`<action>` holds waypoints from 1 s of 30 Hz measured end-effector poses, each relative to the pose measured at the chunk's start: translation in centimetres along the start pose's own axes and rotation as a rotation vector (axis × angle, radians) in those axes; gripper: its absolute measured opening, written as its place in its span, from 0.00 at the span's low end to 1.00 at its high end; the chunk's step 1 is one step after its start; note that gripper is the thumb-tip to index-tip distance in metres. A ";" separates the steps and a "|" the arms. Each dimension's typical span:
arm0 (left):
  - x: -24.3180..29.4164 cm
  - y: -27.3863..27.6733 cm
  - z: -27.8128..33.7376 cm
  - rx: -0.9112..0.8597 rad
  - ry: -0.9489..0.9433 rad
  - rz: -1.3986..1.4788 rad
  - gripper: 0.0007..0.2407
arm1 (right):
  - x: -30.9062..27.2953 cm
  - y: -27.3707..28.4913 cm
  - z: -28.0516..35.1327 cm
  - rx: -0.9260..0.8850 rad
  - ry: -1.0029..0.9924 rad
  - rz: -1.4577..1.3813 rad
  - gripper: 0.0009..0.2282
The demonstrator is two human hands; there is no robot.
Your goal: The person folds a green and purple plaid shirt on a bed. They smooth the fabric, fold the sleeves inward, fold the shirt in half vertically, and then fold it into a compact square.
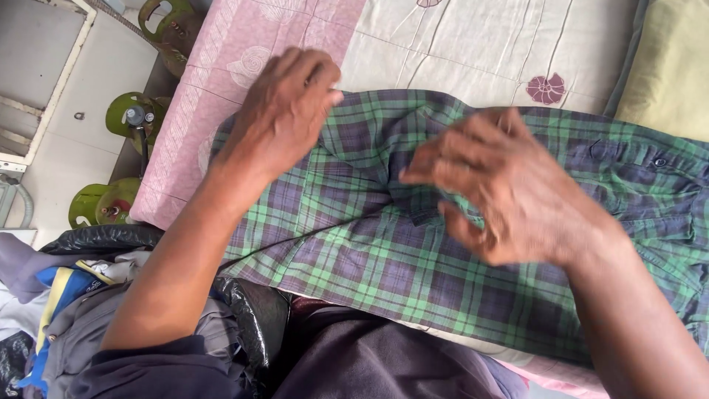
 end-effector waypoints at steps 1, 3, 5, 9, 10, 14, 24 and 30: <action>1.2 0.1 0.4 0.004 0.003 0.000 0.05 | -0.8 -0.5 0.5 -0.003 0.004 0.002 0.21; 3.8 -0.3 1.3 -0.114 -0.008 0.095 0.10 | -2.5 -1.6 1.7 0.002 0.063 0.123 0.19; 4.5 -1.8 3.1 -0.206 0.065 0.120 0.17 | -3.4 -2.5 2.0 0.108 0.106 0.201 0.11; 4.2 -4.0 5.0 -0.277 0.159 0.187 0.26 | -4.8 -3.5 2.2 0.306 0.189 0.369 0.04; 4.2 -4.0 5.1 -0.274 0.161 0.182 0.26 | -4.6 -3.7 2.8 0.309 0.194 0.369 0.04; 3.8 -4.5 5.5 -0.330 0.069 -0.002 0.26 | -4.1 -2.9 4.9 0.379 0.184 0.209 0.04; 3.3 -3.1 5.0 -0.390 0.021 0.310 0.37 | -2.5 -4.4 7.2 0.266 0.040 0.332 0.23; 7.5 -1.6 3.1 -0.288 -0.278 0.144 0.40 | -2.5 -5.3 6.3 0.332 0.000 0.267 0.15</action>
Point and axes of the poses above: each hand's wrist, its own z-axis away from the middle knuckle, its own y-axis out of the back of the hand, x = y × z, the point moved 5 cm from there along -z, towards the middle knuckle, and after that the axes turned 12 degrees about x, right-handed, at the moved point
